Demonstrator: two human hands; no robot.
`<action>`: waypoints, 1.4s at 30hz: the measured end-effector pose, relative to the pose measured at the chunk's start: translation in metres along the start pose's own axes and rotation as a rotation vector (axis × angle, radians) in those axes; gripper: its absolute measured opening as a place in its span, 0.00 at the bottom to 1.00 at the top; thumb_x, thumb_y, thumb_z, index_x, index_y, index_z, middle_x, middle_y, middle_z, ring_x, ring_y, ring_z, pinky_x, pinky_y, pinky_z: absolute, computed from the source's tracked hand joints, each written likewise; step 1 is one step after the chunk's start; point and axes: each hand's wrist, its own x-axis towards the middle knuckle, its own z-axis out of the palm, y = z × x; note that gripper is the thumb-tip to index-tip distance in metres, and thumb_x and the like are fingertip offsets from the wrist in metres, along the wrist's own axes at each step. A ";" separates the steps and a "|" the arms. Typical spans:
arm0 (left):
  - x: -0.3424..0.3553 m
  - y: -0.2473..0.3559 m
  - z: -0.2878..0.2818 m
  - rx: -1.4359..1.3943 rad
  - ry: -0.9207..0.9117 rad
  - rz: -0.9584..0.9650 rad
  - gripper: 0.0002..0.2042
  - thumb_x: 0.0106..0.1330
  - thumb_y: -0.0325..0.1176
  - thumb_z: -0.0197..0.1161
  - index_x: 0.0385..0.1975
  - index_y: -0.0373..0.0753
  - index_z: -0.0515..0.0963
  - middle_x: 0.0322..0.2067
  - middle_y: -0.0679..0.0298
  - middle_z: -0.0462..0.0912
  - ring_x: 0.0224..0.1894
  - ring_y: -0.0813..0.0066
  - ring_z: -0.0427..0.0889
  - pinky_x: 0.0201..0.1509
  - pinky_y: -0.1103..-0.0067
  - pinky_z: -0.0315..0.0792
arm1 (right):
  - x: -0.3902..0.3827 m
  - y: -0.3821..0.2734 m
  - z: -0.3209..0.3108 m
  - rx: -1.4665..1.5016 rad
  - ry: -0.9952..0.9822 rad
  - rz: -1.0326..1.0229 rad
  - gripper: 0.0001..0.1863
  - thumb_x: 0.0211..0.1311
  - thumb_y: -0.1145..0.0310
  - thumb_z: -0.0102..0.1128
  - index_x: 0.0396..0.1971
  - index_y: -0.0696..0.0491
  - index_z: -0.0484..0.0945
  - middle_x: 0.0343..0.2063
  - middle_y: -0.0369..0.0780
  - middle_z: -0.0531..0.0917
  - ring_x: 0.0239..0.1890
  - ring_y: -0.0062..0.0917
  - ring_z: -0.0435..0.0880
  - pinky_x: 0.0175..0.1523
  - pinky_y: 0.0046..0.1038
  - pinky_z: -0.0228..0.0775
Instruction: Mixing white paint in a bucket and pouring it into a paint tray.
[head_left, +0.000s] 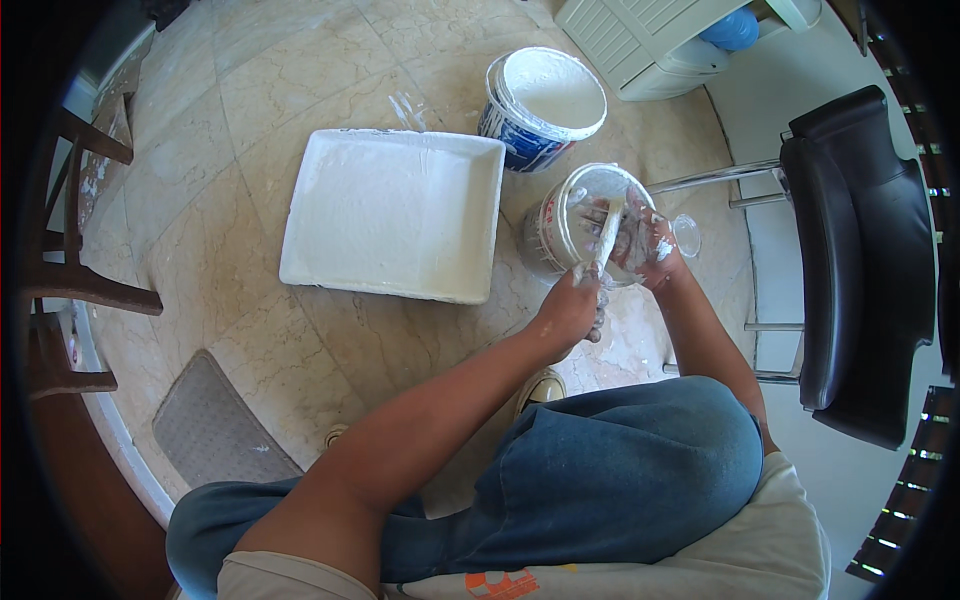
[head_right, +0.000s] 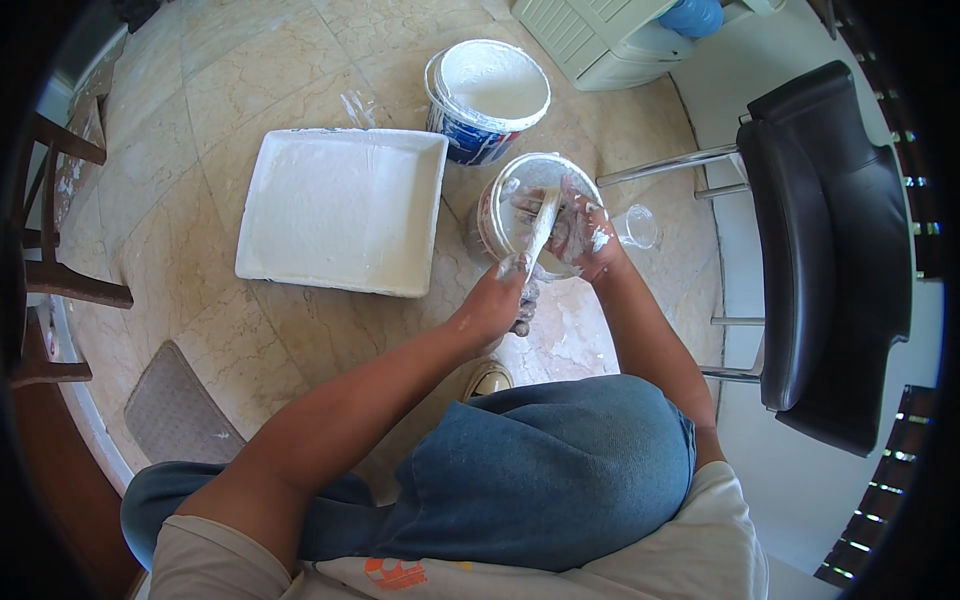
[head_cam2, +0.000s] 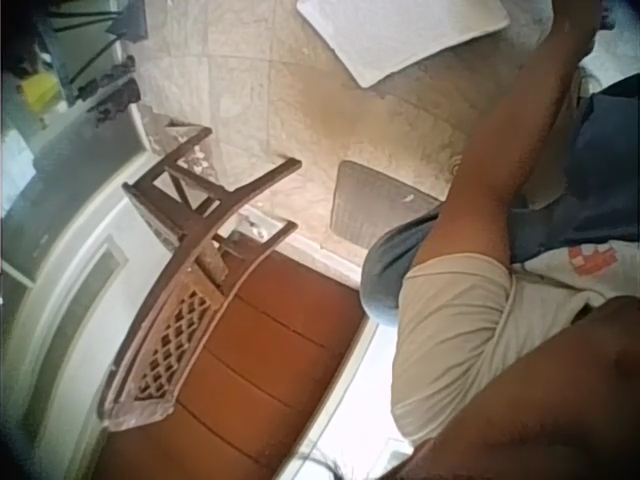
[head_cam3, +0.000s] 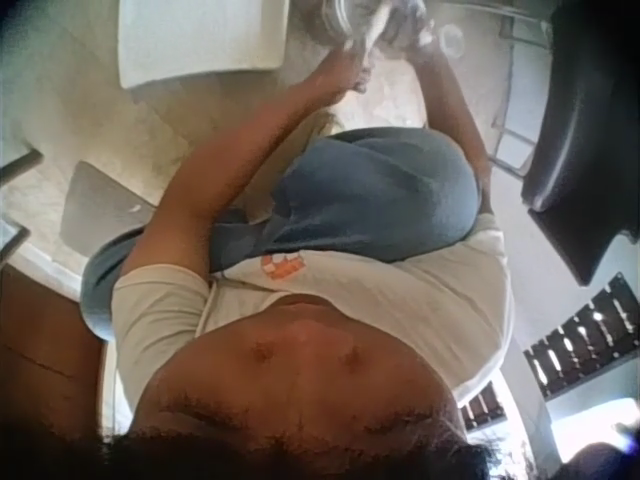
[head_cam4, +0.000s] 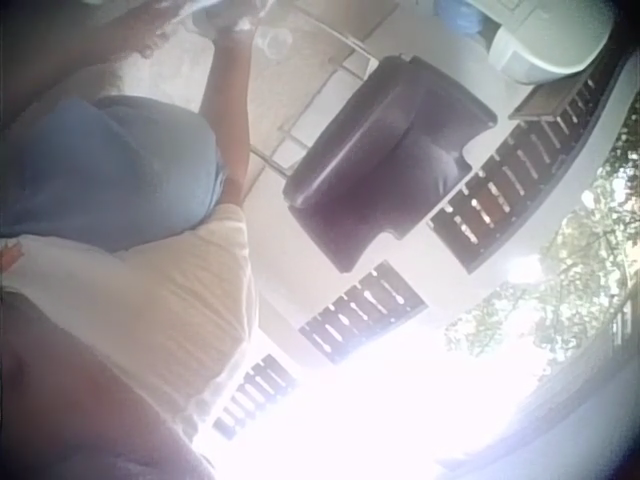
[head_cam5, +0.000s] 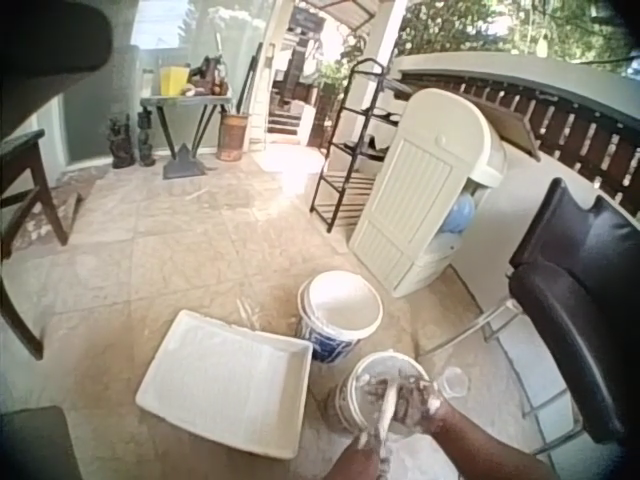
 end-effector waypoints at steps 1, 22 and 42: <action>-0.007 0.017 0.000 -0.251 -0.042 -0.140 0.15 0.72 0.39 0.43 0.42 0.32 0.69 0.24 0.58 0.73 0.21 0.68 0.71 0.25 0.74 0.66 | -0.001 -0.001 -0.003 -0.002 0.006 -0.004 0.28 0.64 0.48 0.52 0.50 0.59 0.71 0.41 0.46 0.80 0.47 0.35 0.80 0.52 0.39 0.74; -0.015 0.015 -0.004 -0.823 -0.097 -0.351 0.13 0.70 0.40 0.46 0.40 0.38 0.73 0.25 0.66 0.70 0.23 0.77 0.67 0.22 0.81 0.60 | 0.008 0.010 -0.008 -0.375 0.280 -0.209 0.16 0.62 0.65 0.59 0.46 0.59 0.74 0.38 0.43 0.83 0.38 0.26 0.82 0.39 0.28 0.78; -0.016 0.030 0.006 -0.910 -0.045 -0.370 0.14 0.71 0.42 0.45 0.39 0.38 0.71 0.25 0.65 0.69 0.18 0.78 0.61 0.19 0.82 0.56 | 0.005 0.015 0.000 -0.279 0.304 -0.250 0.17 0.64 0.67 0.56 0.48 0.62 0.71 0.35 0.48 0.82 0.35 0.32 0.84 0.39 0.29 0.78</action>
